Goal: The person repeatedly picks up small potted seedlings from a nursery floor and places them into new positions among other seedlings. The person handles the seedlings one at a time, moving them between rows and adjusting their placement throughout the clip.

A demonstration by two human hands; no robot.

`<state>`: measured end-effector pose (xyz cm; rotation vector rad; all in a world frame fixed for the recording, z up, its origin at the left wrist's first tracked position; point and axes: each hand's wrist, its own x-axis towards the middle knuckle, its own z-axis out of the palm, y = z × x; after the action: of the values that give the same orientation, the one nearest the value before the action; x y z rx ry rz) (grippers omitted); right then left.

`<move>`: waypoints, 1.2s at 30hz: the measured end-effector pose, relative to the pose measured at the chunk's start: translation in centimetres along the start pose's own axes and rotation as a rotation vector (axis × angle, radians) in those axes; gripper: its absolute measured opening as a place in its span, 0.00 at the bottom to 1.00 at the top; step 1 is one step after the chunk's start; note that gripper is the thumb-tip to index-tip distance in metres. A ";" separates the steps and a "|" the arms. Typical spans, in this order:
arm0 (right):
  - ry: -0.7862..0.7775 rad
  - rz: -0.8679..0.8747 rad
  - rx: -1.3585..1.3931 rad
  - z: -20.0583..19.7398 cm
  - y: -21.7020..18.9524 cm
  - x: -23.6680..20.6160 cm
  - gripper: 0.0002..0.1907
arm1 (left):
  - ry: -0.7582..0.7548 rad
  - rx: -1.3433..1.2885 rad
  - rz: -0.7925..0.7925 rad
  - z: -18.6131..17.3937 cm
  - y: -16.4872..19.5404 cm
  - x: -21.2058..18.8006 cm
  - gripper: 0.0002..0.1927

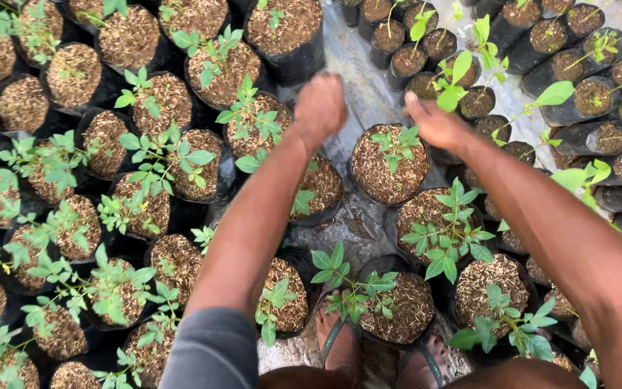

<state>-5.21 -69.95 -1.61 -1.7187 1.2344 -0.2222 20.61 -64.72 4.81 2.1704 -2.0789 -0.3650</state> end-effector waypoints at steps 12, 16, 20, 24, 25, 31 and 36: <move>0.044 -0.068 -0.168 -0.5 -2.2 4.3 0.30 | 0.047 0.367 -0.163 -1.5 -5.9 10.9 0.11; 0.057 -0.088 0.026 0.1 0.8 5.9 0.30 | 0.055 0.339 -0.136 -0.8 -5.7 11.7 0.11; 0.062 -0.083 0.071 1.0 1.5 7.2 0.30 | -0.002 0.289 -0.076 0.3 -3.7 10.9 0.11; 0.001 0.085 0.202 1.4 -0.3 7.3 0.30 | -0.204 0.255 -0.049 2.1 1.2 7.9 0.12; -0.011 0.110 0.248 1.4 -0.8 7.2 0.30 | -0.152 0.215 0.007 2.5 2.5 6.8 0.11; 0.042 0.024 -0.018 1.8 -1.7 6.0 0.34 | -0.222 0.061 0.215 3.1 6.0 0.1 0.10; 0.113 -0.064 -0.254 2.7 -0.8 6.8 0.37 | -0.331 0.042 0.146 1.4 5.2 -0.1 0.16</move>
<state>0.14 -73.86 -4.86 -1.9894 1.3361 -0.2099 15.22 -64.77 4.80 2.0799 -2.4168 -0.7137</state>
